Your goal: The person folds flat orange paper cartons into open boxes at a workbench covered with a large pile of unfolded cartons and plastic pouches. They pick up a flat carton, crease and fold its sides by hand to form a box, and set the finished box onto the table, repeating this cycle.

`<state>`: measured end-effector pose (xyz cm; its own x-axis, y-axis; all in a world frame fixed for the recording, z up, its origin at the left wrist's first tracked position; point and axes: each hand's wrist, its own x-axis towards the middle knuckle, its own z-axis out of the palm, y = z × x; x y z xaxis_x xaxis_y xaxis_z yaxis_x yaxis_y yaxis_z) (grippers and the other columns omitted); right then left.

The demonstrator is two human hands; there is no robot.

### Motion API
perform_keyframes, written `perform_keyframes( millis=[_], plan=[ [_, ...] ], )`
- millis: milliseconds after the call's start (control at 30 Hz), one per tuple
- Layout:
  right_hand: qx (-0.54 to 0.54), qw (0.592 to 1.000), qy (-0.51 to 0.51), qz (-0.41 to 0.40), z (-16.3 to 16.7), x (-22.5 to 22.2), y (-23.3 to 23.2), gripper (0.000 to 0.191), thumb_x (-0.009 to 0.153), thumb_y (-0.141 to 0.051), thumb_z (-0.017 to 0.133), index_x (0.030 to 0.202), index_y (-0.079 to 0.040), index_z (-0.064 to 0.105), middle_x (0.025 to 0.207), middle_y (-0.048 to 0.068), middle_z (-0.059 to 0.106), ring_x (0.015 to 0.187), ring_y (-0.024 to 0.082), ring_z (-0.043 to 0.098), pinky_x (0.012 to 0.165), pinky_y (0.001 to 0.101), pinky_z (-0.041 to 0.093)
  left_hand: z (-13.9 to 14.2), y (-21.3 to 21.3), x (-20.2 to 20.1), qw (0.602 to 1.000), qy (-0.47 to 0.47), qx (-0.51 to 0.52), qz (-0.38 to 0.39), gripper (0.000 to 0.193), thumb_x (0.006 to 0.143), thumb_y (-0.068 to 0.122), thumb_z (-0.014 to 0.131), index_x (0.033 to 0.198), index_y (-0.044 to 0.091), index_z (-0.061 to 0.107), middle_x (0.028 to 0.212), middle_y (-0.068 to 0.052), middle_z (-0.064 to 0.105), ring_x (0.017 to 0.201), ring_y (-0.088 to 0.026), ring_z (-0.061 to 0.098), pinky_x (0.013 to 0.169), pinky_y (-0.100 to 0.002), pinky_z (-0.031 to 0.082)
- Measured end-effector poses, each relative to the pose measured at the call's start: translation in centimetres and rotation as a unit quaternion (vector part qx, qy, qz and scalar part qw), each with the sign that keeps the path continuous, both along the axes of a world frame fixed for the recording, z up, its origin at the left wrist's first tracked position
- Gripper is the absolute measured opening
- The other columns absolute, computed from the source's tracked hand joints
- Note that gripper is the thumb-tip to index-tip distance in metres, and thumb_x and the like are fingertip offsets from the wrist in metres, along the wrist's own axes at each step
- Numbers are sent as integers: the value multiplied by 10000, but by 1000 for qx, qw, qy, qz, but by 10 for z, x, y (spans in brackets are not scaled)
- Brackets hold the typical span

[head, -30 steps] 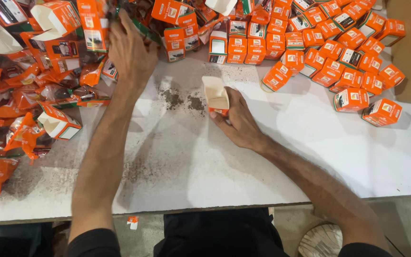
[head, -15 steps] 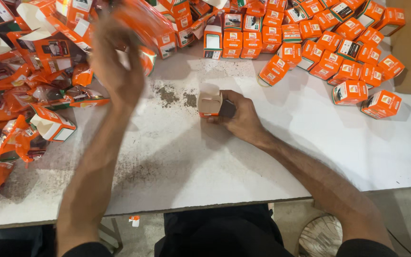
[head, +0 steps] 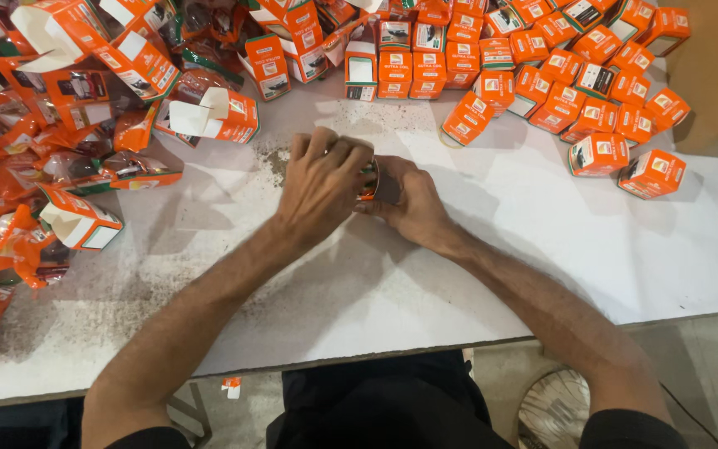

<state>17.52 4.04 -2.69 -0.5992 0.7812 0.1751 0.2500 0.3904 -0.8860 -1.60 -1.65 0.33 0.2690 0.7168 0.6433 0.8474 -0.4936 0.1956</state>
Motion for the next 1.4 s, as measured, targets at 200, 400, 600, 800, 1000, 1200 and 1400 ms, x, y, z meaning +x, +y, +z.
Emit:
perform_keyframes(
  millis=[200, 400, 600, 800, 1000, 1200, 1400],
  plan=[
    [146, 989, -9, 8, 6, 0, -1, 646, 778, -210, 881, 1320, 4, 601, 1204, 173, 708, 1130, 334, 678, 967, 419, 538, -16, -11, 8, 995, -91, 20, 34, 255, 937, 164, 770, 1166, 113, 671, 1313, -93, 592, 1217, -344, 490, 1028, -516, 407],
    [102, 995, -17, -9, 14, -2, -6, 581, 840, -214, 907, 1313, -41, 617, 1151, 169, 717, 1071, 333, 699, 927, 416, 551, -10, -25, 1, 998, -41, 2, 48, 341, 959, 271, 712, 1225, 62, 672, 1529, -351, 337, 1418, -535, 323, 1090, -682, 305],
    [6, 999, -7, -47, 0, -1, -11, 832, 799, -179, 875, 1448, -91, 363, 1211, 174, 707, 1134, 307, 712, 916, 382, 576, -14, -11, 5, 995, -61, -54, 57, 220, 972, 200, 675, 1133, 51, 693, 1452, -254, 486, 1417, -478, 397, 1095, -628, 353],
    [167, 986, -5, 2, -17, 7, -8, 693, 885, -142, 848, 1436, -91, 430, 1330, 200, 660, 1260, 352, 659, 1016, 408, 563, -23, -3, 12, 950, -272, -138, 65, 118, 917, 66, 681, 1030, 35, 666, 1095, -164, 652, 998, -319, 677, 833, -424, 544],
    [243, 969, -36, 17, -13, 5, -6, 590, 899, -95, 771, 1453, -72, 570, 1451, 249, 574, 1248, 391, 618, 1020, 435, 544, -27, 3, 10, 875, -445, -180, 62, 366, 902, 72, 705, 1176, -3, 474, 889, -70, 668, 736, -144, 691, 616, -291, 572],
    [266, 962, -60, 32, -10, 8, -3, 564, 886, -28, 720, 1429, -72, 576, 1460, 271, 551, 1263, 423, 606, 1027, 459, 532, -27, 10, -20, 689, -588, -420, -55, 228, 908, 114, 641, 1125, 60, 683, 850, -38, 686, 710, -107, 669, 612, -263, 536],
    [197, 979, -54, 23, -10, 6, -4, 439, 932, -52, 712, 1340, -51, 549, 1452, 263, 560, 1207, 451, 621, 958, 469, 552, -31, 20, -23, 753, -512, -410, -45, 166, 945, 84, 728, 1075, -15, 701, 868, -68, 710, 733, -103, 640, 650, -273, 533]
  ],
)
